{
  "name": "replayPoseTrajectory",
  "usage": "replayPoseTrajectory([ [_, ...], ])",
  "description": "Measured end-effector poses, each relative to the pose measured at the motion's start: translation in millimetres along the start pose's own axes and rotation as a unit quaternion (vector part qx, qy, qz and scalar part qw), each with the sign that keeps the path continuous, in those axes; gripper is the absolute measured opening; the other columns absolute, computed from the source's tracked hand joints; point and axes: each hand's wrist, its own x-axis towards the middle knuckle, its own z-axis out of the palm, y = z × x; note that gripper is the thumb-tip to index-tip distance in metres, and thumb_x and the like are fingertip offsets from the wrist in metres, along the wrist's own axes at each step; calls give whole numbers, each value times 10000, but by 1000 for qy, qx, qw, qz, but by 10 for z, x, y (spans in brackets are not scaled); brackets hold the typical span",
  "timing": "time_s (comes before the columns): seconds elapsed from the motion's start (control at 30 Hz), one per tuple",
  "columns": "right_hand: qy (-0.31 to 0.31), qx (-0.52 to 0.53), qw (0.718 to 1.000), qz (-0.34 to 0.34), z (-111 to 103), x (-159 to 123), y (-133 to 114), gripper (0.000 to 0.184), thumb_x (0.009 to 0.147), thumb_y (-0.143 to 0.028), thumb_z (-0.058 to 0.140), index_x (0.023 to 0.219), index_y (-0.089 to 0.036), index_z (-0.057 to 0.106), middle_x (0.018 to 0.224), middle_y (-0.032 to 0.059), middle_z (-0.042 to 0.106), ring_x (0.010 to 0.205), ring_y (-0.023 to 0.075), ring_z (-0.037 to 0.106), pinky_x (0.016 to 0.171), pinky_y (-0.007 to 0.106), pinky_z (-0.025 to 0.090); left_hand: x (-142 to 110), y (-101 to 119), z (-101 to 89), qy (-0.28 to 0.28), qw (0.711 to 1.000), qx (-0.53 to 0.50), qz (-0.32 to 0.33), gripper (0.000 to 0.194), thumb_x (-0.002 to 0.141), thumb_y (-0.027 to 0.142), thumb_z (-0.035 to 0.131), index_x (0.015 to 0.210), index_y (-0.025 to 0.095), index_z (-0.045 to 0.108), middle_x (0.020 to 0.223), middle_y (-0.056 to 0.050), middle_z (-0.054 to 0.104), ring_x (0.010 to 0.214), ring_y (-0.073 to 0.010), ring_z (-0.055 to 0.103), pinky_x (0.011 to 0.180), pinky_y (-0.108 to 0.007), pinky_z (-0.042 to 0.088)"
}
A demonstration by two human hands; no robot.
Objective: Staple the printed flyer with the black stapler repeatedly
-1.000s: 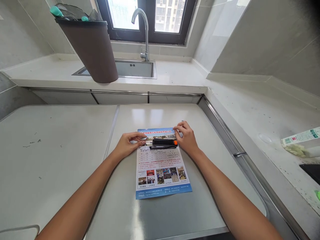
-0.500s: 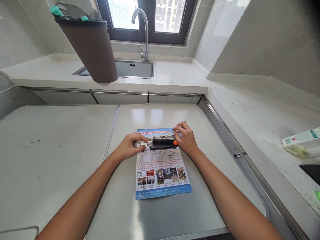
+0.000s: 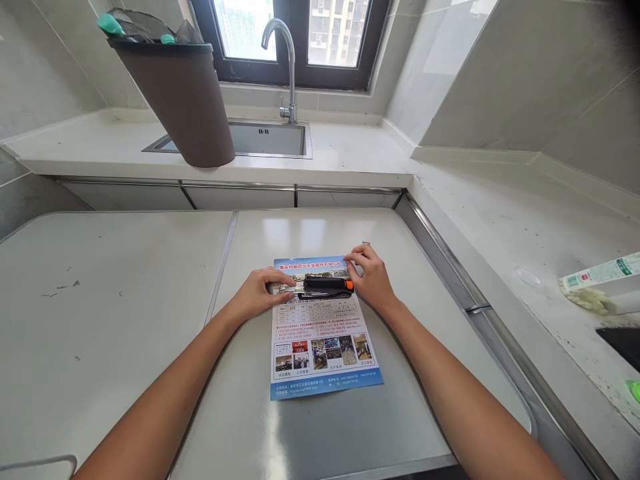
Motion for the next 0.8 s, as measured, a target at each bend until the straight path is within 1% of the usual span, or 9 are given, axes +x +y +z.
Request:
replayPoseTrajectory([
  [0.1,10,16,1000,-7,-39,12,-41,176,994,-232,540,1004,-247,716,995,71,615,925,236,619,850,408,530,-16,10,-3,8,1000,13,17,265,824,378,783,1066,270,800,1070,-60,791,988,-242,712,898,-372,548],
  [0.17,-13,44,998,-31,-67,14,-85,177,1007,-264,547,1081,-258,708,1032,74,635,984,241,624,893,419,534,-25,25,-2,9,999,12,36,238,844,371,767,1058,270,798,1061,-56,791,964,-230,720,896,-361,554],
  [0.23,-66,79,992,-71,-78,8,-137,209,1003,-303,582,1180,-266,685,1112,84,650,1050,244,627,936,426,538,-34,38,-2,0,998,3,60,171,871,376,741,983,267,811,1036,-56,796,970,-226,730,918,-357,559],
  [0.33,-161,109,973,-125,-41,-21,-199,376,952,-362,679,1312,-268,623,1244,107,657,1148,264,625,992,448,535,-48,31,-30,-7,998,-8,69,173,886,401,722,918,265,823,1002,-65,805,988,-236,743,938,-364,573],
  [0.37,-188,110,967,-135,-19,-34,-209,423,933,-367,705,1332,-266,607,1245,109,670,1145,269,634,991,454,536,-55,18,-51,-4,998,-9,62,184,880,414,727,925,265,825,994,-67,808,984,-240,747,935,-369,579],
  [0.43,-222,102,959,-141,26,-58,-209,434,923,-338,715,1331,-257,595,1189,102,707,1092,270,662,975,461,540,-69,-19,-112,2,999,-15,46,207,863,439,742,925,261,827,986,-69,811,981,-249,754,934,-379,587],
  [0.53,-223,99,962,-126,53,-77,-187,355,938,-273,679,1284,-239,608,1115,89,730,1031,259,673,936,445,544,-86,-71,-209,-9,999,-31,28,222,860,450,743,904,249,827,1008,-77,812,1004,-268,756,928,-386,593],
  [0.63,-208,136,961,-119,25,-69,-203,314,929,-262,684,1236,-229,627,1088,83,725,1004,250,655,879,413,548,-89,-64,-243,-23,999,-35,20,215,877,427,724,934,243,820,1008,-74,812,987,-261,757,903,-368,592],
  [0.8,-198,186,956,-114,30,-68,-378,289,927,-282,699,1207,-248,634,1053,70,720,971,242,636,866,401,533,-58,59,-98,29,998,-44,30,182,825,361,765,951,232,742,960,-39,790,932,-227,732,925,-367,563],
])
